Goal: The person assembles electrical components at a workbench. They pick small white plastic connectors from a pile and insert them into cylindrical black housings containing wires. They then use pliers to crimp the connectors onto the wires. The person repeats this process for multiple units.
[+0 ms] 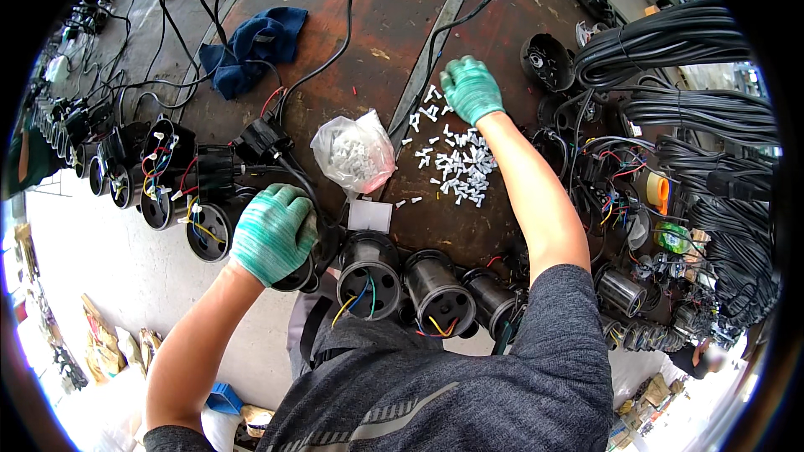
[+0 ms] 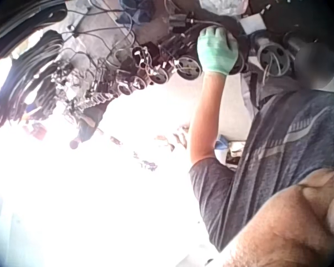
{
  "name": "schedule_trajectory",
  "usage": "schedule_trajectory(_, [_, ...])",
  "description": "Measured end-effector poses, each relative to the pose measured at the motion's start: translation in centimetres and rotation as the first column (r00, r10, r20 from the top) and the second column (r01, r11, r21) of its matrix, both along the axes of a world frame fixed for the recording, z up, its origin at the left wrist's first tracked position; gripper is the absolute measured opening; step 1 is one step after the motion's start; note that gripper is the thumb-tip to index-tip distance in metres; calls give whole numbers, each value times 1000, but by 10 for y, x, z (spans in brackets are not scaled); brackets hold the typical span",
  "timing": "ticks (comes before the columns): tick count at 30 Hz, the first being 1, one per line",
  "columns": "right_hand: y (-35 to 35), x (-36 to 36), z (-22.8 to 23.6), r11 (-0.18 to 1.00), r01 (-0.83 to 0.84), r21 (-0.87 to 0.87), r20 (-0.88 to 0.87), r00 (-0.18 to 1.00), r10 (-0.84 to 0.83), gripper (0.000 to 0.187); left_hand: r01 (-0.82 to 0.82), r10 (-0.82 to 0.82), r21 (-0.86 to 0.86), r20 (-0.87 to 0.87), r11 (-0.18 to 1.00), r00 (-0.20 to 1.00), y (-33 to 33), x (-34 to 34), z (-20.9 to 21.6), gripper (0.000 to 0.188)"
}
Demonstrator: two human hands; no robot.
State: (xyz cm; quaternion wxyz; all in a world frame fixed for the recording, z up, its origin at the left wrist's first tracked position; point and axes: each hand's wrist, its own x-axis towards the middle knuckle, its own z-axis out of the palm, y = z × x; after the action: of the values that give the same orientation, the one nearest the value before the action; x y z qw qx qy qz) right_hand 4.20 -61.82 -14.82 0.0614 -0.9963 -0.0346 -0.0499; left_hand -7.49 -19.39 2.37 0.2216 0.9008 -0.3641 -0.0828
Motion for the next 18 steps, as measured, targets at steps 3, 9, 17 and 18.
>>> schedule_trajectory(3, [27, -10, 7, 990, -140, 22, 74, 988, 138, 27, 4, -4, -8, 5, 1000, 1000, 0, 0, 0, 17])
schedule_trajectory(9, [58, -51, 24, 972, -237, -7, -29, 971, 236, 54, -1, 1, -13, 10, 1000, 1000, 1, 0, -2, 17])
schedule_trajectory(17, [81, -75, 22, 968, -245, -61, 0, 969, 245, 54, 6, -6, 13, 20, 1000, 1000, 2, -1, -4, 17])
schedule_trajectory(18, [79, -68, 21, 967, -244, -69, -37, 970, 242, 48, 6, -7, 16, 21, 1000, 1000, 2, -1, -4, 17])
